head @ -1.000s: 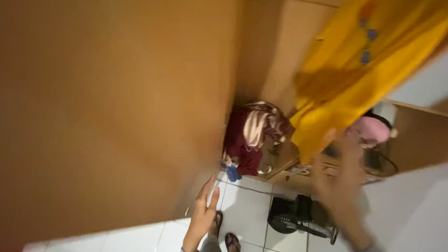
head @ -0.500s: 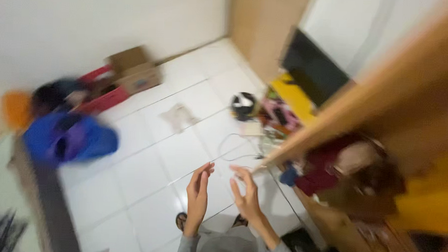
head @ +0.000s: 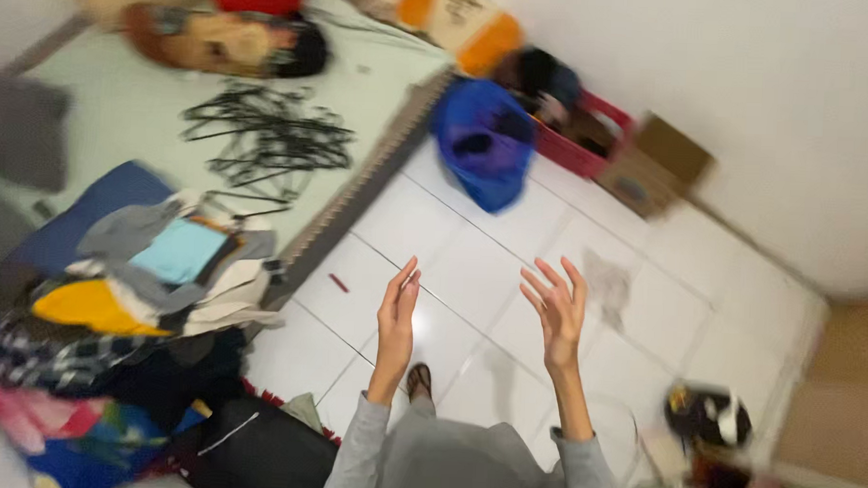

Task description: The person picks up clothes from a pile on a bed, places them on hangers, and hangs them in a wardrobe. The person repeats this process for several shirts and tops, moving back and forth between the bed and the wardrobe.

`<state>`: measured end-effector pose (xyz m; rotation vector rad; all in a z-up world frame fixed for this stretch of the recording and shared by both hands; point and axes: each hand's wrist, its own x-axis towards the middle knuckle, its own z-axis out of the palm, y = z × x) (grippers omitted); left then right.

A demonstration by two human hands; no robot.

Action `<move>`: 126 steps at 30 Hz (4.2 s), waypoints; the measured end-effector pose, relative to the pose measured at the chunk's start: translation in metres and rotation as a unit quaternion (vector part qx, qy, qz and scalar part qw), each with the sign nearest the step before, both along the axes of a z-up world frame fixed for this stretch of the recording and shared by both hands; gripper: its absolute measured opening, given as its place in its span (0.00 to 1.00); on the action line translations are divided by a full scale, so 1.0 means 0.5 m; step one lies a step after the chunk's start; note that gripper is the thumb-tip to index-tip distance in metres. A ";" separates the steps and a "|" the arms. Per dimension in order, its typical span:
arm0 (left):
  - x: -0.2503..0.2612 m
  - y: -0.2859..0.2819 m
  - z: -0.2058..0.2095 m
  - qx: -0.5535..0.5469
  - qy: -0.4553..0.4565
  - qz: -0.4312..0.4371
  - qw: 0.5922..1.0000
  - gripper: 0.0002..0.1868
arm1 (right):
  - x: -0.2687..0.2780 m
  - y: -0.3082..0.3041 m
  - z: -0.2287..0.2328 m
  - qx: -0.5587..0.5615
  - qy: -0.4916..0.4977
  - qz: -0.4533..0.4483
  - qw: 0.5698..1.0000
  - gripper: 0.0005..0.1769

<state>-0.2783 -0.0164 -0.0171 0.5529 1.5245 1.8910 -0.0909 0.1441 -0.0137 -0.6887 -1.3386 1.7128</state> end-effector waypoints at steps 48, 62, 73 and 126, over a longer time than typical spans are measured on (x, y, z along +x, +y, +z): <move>-0.698 0.119 -0.889 -0.332 -0.307 0.484 0.750 0.18 | -1.649 0.211 -1.038 0.515 -0.414 0.499 0.560 0.30; -0.617 0.209 -1.022 -0.303 -0.360 0.576 0.668 0.18 | -1.582 -0.008 -1.294 0.584 -0.344 0.559 0.478 0.10; -0.778 0.130 -1.034 -0.335 -0.263 0.607 0.671 0.14 | -1.548 -0.030 -1.259 0.575 -0.351 0.559 0.482 0.16; -1.089 -0.453 -0.556 -0.475 -0.051 0.774 0.416 0.19 | -1.527 0.241 -0.481 -0.193 -0.399 0.549 0.709 0.38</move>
